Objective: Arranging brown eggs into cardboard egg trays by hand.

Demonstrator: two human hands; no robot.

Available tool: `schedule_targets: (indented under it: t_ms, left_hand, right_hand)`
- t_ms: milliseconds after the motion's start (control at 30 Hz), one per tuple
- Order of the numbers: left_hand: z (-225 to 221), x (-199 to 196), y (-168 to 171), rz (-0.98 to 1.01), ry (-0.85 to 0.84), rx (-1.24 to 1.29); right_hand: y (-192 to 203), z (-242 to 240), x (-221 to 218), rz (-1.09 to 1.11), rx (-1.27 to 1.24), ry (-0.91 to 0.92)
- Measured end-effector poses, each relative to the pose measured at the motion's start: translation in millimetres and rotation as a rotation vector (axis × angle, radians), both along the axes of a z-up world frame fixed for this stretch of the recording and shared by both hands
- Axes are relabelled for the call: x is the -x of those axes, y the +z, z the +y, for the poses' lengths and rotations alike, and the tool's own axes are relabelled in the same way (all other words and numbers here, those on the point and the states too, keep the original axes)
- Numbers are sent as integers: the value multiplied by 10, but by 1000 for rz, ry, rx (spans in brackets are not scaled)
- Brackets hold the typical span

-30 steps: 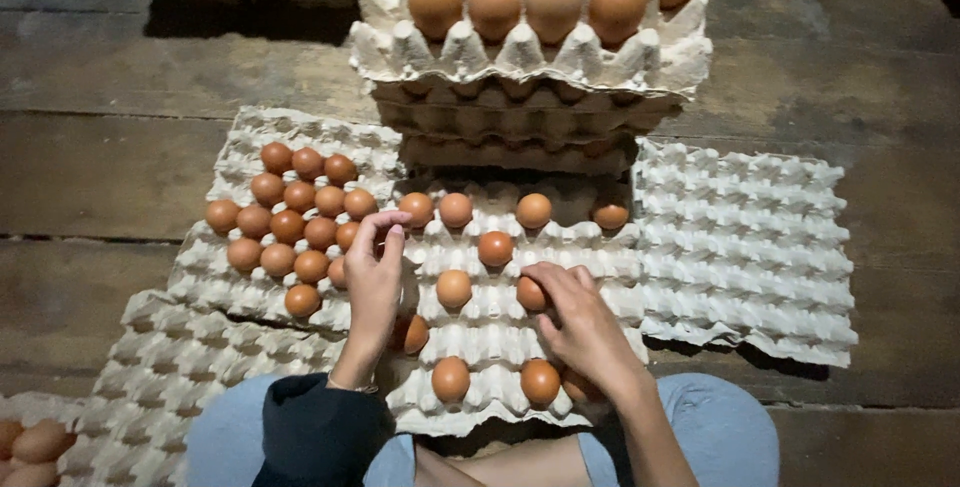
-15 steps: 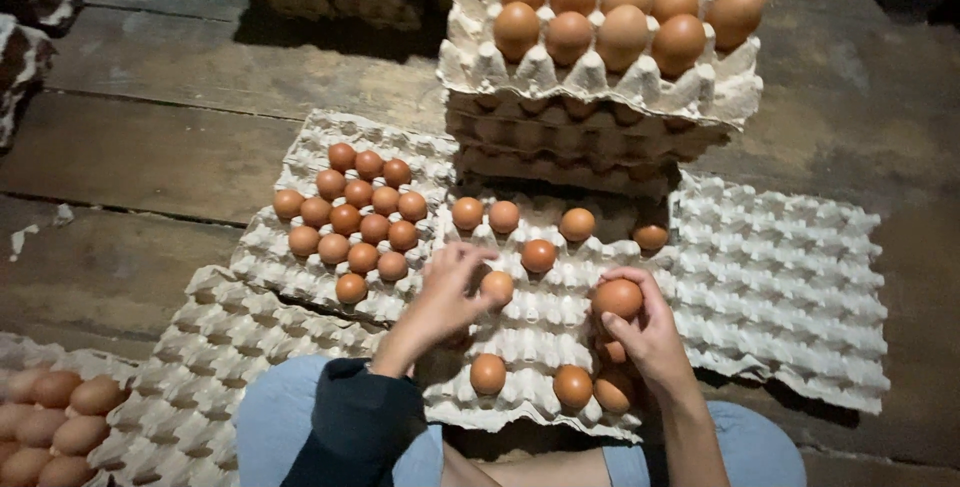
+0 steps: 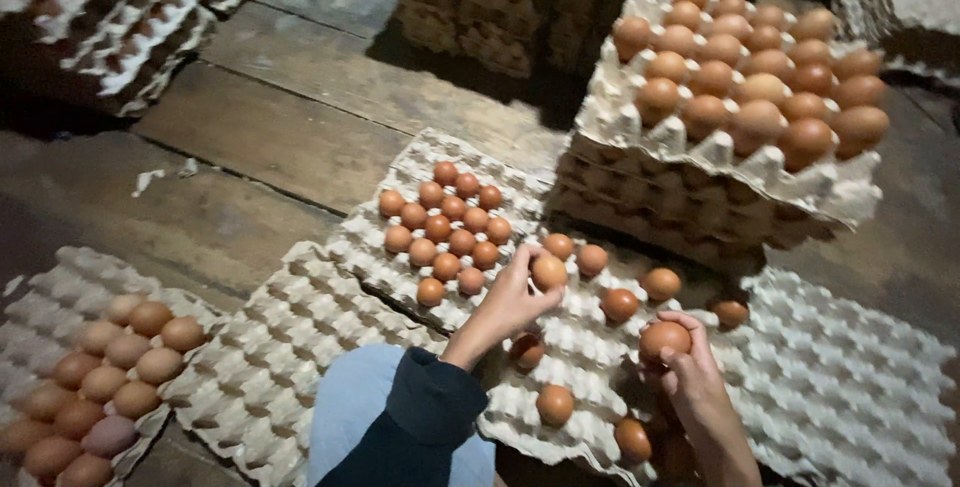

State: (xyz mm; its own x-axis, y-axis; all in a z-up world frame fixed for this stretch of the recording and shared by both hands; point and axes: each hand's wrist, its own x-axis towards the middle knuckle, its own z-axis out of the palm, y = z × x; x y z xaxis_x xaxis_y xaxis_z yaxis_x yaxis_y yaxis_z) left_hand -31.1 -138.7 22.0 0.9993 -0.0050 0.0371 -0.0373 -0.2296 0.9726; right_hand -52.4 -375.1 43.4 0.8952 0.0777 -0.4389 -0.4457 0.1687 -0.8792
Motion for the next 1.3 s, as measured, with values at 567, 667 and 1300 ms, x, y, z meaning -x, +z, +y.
schedule_targets:
  t_ms: [567, 667, 1300]
  left_hand:
    - [1672, -104, -447, 5, 1319, 1396]
    - [1651, -88, -330, 30, 1375, 1433]
    - [1638, -141, -34, -7, 1524, 1409]
  right_hand:
    - [-617, 2235, -1175, -39, 78, 456]
    - [-860, 2513, -1407, -22, 28, 386]
    - [-1076, 3440, -1733, -807, 1350, 928]
